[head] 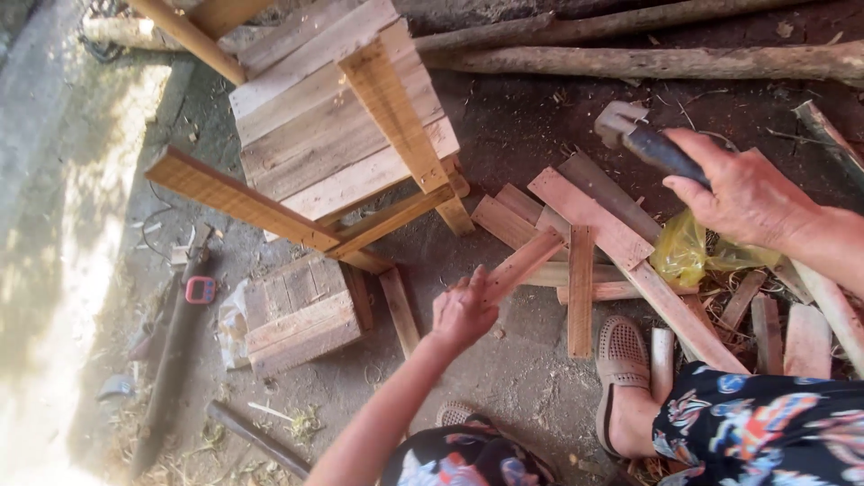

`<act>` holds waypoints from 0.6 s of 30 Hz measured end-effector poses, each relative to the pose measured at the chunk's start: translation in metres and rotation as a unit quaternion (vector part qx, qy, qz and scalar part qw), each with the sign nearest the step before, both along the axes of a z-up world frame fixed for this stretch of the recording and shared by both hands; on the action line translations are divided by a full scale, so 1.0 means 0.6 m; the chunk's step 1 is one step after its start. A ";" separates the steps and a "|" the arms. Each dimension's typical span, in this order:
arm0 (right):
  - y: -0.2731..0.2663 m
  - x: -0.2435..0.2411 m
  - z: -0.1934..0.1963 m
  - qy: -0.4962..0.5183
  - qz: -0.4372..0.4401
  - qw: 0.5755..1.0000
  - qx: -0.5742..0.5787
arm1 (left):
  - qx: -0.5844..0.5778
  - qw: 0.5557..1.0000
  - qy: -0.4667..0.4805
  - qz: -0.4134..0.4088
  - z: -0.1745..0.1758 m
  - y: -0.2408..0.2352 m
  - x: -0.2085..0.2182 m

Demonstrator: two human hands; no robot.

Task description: The person hammers nails into a small wooden plank using a claw hammer. They then pick up the plank, inspect it, and place it on top of a stack of other wooden planks on the ground.

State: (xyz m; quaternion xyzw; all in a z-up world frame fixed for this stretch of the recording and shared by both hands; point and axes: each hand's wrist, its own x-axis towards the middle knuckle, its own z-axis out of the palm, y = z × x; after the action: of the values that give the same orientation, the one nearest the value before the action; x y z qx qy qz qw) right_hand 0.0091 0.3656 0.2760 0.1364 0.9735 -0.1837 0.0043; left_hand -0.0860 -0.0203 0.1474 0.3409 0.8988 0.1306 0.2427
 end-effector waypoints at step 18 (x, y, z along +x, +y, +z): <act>-0.043 -0.029 -0.324 0.092 -0.200 0.932 -0.289 | 0.119 0.986 0.085 0.082 -0.254 0.272 -0.125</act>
State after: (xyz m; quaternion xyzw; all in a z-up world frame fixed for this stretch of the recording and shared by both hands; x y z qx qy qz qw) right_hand -0.0085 0.3398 0.0813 0.3032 0.8271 -0.4660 -0.0824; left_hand -0.1611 0.1428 -0.0053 0.3021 0.9193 0.2264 0.1112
